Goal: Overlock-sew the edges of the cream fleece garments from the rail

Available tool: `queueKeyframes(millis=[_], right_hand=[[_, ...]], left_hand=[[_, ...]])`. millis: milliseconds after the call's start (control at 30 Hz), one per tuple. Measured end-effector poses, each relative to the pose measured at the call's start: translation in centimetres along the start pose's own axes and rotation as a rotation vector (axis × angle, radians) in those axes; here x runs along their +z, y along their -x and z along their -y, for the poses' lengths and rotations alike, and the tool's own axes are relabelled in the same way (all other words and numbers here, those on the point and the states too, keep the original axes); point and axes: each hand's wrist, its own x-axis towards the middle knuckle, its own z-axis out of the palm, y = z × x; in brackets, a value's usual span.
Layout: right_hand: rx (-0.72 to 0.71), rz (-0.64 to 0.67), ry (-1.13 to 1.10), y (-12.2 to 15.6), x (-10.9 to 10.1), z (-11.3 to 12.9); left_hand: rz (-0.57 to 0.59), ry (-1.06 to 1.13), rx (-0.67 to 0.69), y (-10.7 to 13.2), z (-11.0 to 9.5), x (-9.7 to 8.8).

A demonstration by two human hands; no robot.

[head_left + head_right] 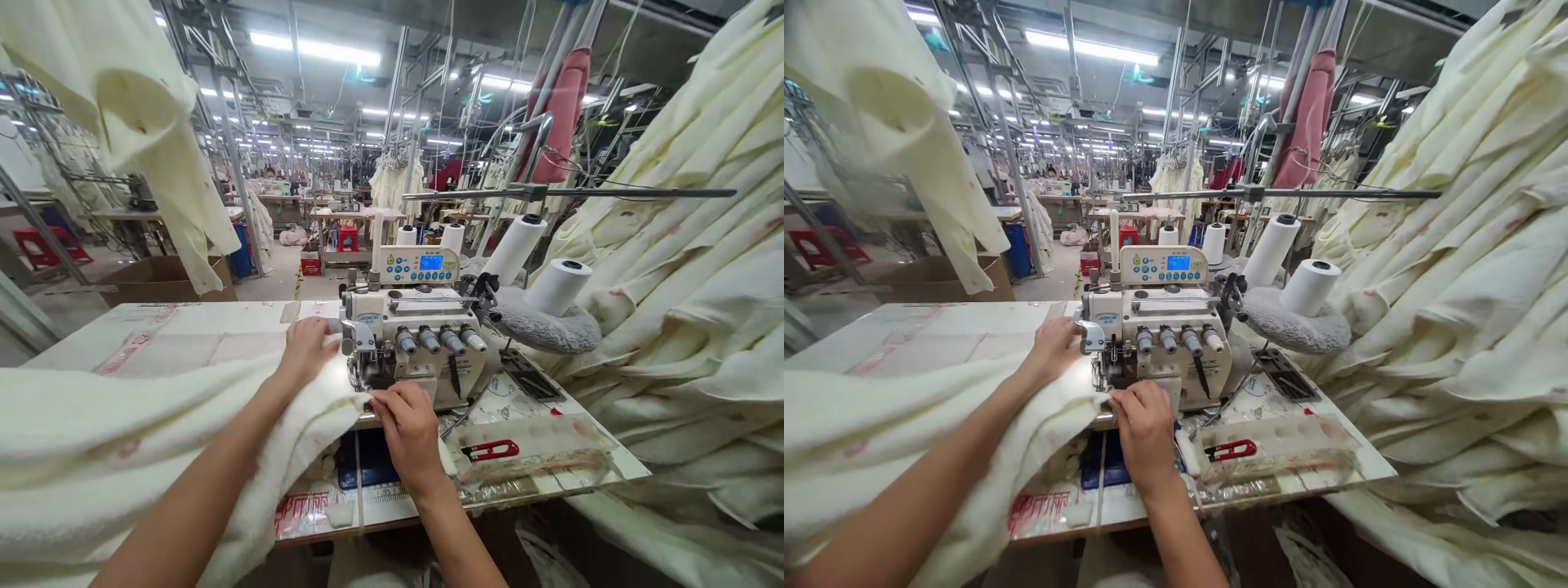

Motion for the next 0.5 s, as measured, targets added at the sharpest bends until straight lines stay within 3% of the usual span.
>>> queueKeyframes(millis=[167, 333, 433, 500], right_hand=[[0.071, -0.024, -0.029, 1.4, -1.0, 1.1], [0.105, 0.086, -0.136, 3.8, -0.7, 2.8], [0.090, 0.150, -0.214, 4.5, -0.2, 3.6], [0.117, 0.181, -0.266, 4.9, 0.0, 3.8]], left_hand=[[-0.015, -0.033, -0.036, -2.5, 0.5, 0.4], [-0.022, -0.035, -0.148, -4.8, 0.9, 0.4], [-0.015, -0.016, -0.241, -3.7, 1.9, -0.3], [-0.018, -0.001, -0.287, -0.9, 3.0, -0.9]])
